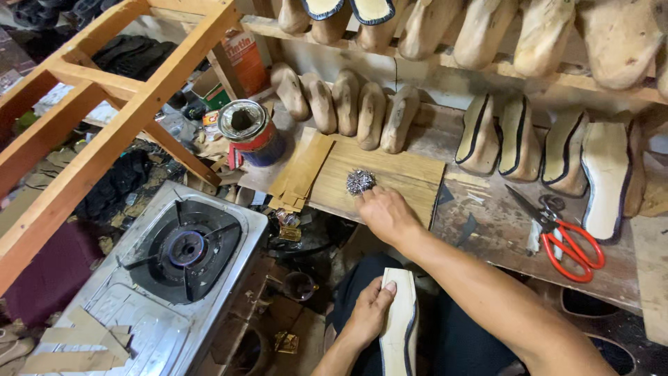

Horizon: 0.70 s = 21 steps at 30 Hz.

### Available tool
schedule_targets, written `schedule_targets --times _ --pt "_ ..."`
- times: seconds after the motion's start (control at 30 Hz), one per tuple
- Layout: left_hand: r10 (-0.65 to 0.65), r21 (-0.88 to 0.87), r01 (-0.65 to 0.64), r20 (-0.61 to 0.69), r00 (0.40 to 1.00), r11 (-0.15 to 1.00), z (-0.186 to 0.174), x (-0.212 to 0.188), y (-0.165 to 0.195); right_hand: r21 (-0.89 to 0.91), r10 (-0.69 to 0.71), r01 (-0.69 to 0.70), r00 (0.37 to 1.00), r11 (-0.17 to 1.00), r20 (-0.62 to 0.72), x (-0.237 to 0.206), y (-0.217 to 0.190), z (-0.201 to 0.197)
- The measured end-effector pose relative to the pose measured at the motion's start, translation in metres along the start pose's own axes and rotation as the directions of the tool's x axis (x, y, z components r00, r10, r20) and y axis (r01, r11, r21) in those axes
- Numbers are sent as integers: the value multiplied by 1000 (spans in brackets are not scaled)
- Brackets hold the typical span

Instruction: The person assembles a shoe by attaching a sole to a wooden shoe last. They use a hammer to drive nails into the sole and a pair of scissors to trim excess material. The process is repeated for multiple shoe lasts.

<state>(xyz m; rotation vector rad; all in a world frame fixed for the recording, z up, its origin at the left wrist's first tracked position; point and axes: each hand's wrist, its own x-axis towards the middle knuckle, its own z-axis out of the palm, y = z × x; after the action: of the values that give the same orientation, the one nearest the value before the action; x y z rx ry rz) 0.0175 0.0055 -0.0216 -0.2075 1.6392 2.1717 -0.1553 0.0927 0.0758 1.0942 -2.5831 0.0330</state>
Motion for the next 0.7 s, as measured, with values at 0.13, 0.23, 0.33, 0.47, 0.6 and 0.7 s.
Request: schedule_targets --times 0.13,0.23,0.33,0.47,0.6,0.7 --pt "7 72 -7 -6 1000 997 3 0 3 80 35 -37 999 996 33 3 6 -4" --pt "5 44 -5 -7 1000 999 1 0 1 379 195 -179 981 908 -4 -10 20 -14" --pt "41 5 -41 -1 999 999 1 2 -2 664 452 -342 892 665 7 -51 30 -25" --pt "50 -135 -40 72 996 990 14 4 -3 791 608 -534 745 298 275 -134 35 -33" --pt "94 160 -121 164 982 980 44 6 3 867 603 -493 669 -78 435 -222 27 -33" --pt "117 262 -189 269 956 946 72 8 7 804 610 -566 577 -181 544 -273 10 -27"
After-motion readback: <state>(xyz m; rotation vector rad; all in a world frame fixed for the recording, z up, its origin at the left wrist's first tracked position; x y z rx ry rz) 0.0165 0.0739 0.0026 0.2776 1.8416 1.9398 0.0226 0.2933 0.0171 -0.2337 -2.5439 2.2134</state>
